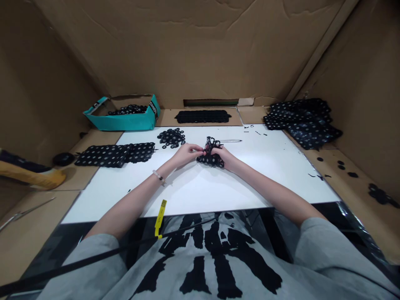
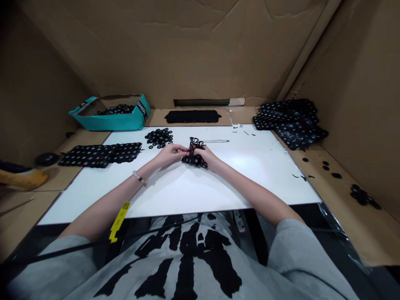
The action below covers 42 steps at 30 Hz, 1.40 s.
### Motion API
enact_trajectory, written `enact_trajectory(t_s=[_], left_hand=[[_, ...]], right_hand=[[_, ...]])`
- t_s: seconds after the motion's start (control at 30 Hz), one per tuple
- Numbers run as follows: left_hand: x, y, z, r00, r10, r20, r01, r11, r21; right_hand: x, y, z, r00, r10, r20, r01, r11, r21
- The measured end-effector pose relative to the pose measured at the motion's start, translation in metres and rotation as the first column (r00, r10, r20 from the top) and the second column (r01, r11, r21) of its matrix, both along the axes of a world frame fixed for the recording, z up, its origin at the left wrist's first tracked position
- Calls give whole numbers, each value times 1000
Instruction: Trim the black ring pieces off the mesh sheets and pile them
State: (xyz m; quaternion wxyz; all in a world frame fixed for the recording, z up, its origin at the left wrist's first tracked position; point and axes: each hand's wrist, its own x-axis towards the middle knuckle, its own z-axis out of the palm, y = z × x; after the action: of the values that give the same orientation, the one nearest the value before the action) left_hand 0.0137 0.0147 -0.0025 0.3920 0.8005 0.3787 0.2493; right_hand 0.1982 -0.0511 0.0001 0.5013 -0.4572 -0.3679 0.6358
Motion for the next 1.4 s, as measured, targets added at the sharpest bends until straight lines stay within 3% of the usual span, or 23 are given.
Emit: enact_trajectory(t_s=[0.13,0.27,0.4,0.47,0.53,0.63,0.7,0.8,0.9,1.03,1.17,1.3,1.4], left_hand=[[-1,0,-3,993,51,107,-23,967,-252],[-2,4,0,982,128,138,-89,962,-258],[-13,17,9,946,296,133,-284,953,-101],[-26,28,12,910,399,117,-409,910,76],[-39,37,13,884,465,40,-458,847,269],[-50,42,10,851,511,-119,-418,797,435],[-48,38,10,863,486,-140,-365,789,494],[-33,23,14,945,302,-126,-194,828,526],[-17,2,18,973,158,-171,-62,885,461],[-3,-18,16,973,178,-144,-114,922,371],[4,-16,7,990,126,65,-131,989,65],[0,0,2,965,191,181,-131,945,-300],[-13,15,4,941,292,170,-222,914,-339]], right_hand=[[0,-1,3,988,86,-130,-90,996,-28],[-3,2,-2,1000,0,4,0,1000,-12],[-2,7,-11,985,-71,160,77,996,-32],[0,8,-14,973,-94,210,102,994,-27],[3,9,-15,965,-102,242,105,994,1],[7,10,-18,956,-106,272,96,994,49],[7,11,-21,959,-103,263,90,994,61],[6,12,-24,964,-120,237,105,992,75],[4,11,-23,963,-153,222,132,985,108],[0,8,-16,970,-202,136,187,975,116],[-1,5,-11,981,-191,39,188,979,73],[2,8,-15,970,-176,170,148,975,165],[5,13,-21,950,-154,273,106,978,182]])
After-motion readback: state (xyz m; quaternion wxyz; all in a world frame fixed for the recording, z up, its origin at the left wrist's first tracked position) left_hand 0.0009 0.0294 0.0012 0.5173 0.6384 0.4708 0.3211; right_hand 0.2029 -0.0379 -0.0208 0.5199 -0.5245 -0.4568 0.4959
